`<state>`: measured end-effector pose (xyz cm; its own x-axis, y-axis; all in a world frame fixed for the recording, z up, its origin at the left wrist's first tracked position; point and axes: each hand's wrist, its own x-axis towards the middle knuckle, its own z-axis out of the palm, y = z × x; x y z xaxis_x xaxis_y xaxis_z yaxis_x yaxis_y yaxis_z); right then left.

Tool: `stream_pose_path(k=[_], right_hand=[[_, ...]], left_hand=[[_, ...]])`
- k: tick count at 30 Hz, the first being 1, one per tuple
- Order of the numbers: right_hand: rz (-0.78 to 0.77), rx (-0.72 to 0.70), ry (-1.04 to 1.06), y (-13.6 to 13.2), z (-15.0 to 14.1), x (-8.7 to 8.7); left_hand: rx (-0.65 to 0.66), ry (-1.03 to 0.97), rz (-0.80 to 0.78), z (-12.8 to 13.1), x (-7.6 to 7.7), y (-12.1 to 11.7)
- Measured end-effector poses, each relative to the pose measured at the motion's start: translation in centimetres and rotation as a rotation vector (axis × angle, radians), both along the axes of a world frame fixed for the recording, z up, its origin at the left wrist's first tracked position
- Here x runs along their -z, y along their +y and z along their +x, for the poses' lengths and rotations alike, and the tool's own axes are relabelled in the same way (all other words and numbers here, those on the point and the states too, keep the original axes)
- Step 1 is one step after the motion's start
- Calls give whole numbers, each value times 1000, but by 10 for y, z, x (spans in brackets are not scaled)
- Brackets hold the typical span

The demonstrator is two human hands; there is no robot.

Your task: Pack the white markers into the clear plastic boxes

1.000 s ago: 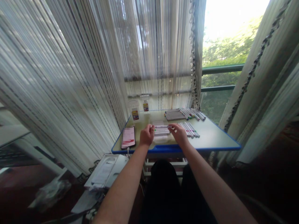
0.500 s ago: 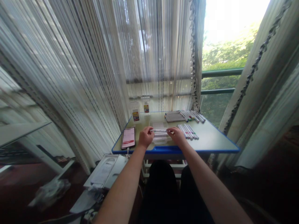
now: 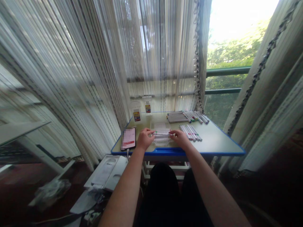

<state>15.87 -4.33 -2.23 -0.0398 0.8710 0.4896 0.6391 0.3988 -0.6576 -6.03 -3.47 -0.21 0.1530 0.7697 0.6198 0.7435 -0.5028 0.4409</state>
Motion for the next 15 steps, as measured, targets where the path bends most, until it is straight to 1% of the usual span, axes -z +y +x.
stream_pose_path(k=[8, 12, 15], right_hand=[[3, 4, -30, 1, 0, 3], [-14, -3, -56, 1, -1, 1], [0, -16, -58, 1, -1, 0]], left_hand=[[44, 73, -37, 0, 0, -1], [42, 101, -58, 0, 1, 1], [37, 128, -63, 1, 2, 1]])
